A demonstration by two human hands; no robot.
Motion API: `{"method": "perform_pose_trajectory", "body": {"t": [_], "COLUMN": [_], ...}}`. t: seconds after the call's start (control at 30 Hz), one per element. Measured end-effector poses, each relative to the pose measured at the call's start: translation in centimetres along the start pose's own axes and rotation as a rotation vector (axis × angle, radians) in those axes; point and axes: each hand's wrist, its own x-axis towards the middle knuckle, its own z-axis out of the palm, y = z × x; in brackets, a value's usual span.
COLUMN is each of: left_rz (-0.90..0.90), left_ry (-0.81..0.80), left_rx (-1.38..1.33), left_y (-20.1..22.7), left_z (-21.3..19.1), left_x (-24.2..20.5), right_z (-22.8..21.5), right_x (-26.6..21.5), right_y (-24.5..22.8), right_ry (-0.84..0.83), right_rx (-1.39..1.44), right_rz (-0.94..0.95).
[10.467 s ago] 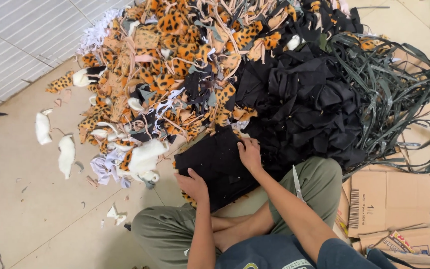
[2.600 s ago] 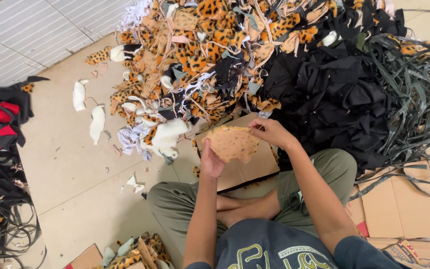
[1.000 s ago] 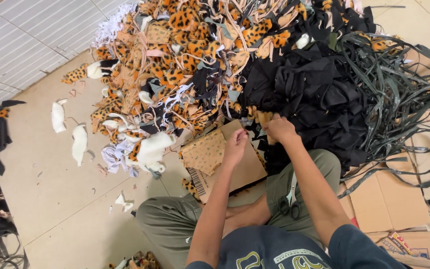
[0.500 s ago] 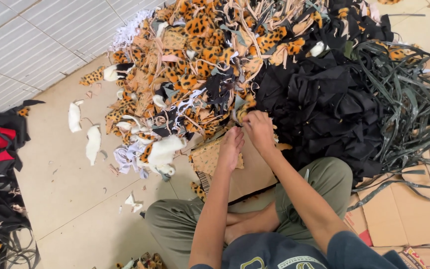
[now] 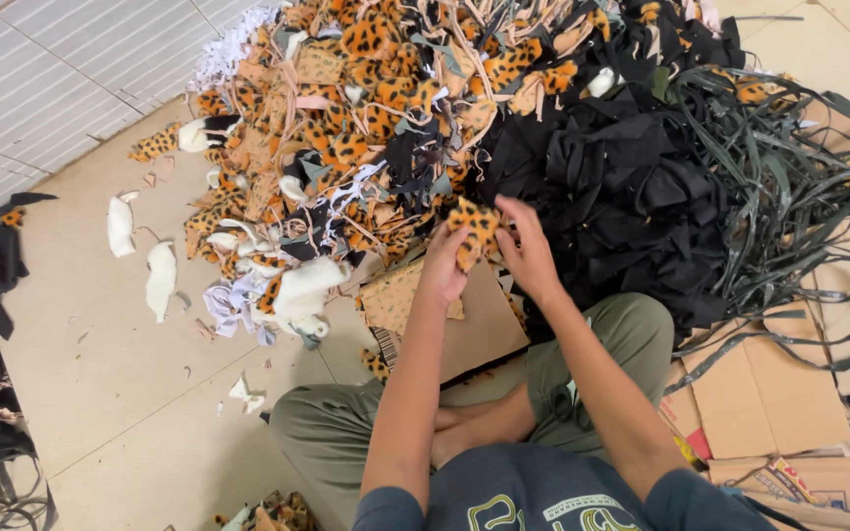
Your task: The person sorts through piles of fabric scraps, picking out pieces of leopard-print fabric and laying them onto a cardboard sheet.
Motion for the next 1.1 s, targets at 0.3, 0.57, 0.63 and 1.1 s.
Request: {"method": "perform_pose_trajectory", "body": {"t": [0.3, 0.57, 0.63, 1.1], "left_rz": [0.191, 0.066, 0.023, 0.016], "left_ry": [0.057, 0.068, 0.027, 0.153], "left_rx": [0.624, 0.433, 0.334, 0.440], "left_y": [5.0, 8.7, 9.4, 7.8], "left_z": [3.6, 6.6, 6.7, 2.2], "left_x": [3.2, -1.8, -1.9, -5.6], "right_z": [-2.2, 0.9, 1.9, 2.7], "right_x": [6.9, 2.2, 1.3, 3.1], "right_y": [4.9, 8.5, 9.4, 8.6], "right_ry": [0.056, -0.305, -0.297, -0.079], "right_rx": [-0.219, -0.169, -0.099, 0.821], "right_rz": [0.177, 0.538, 0.609, 0.758]}}
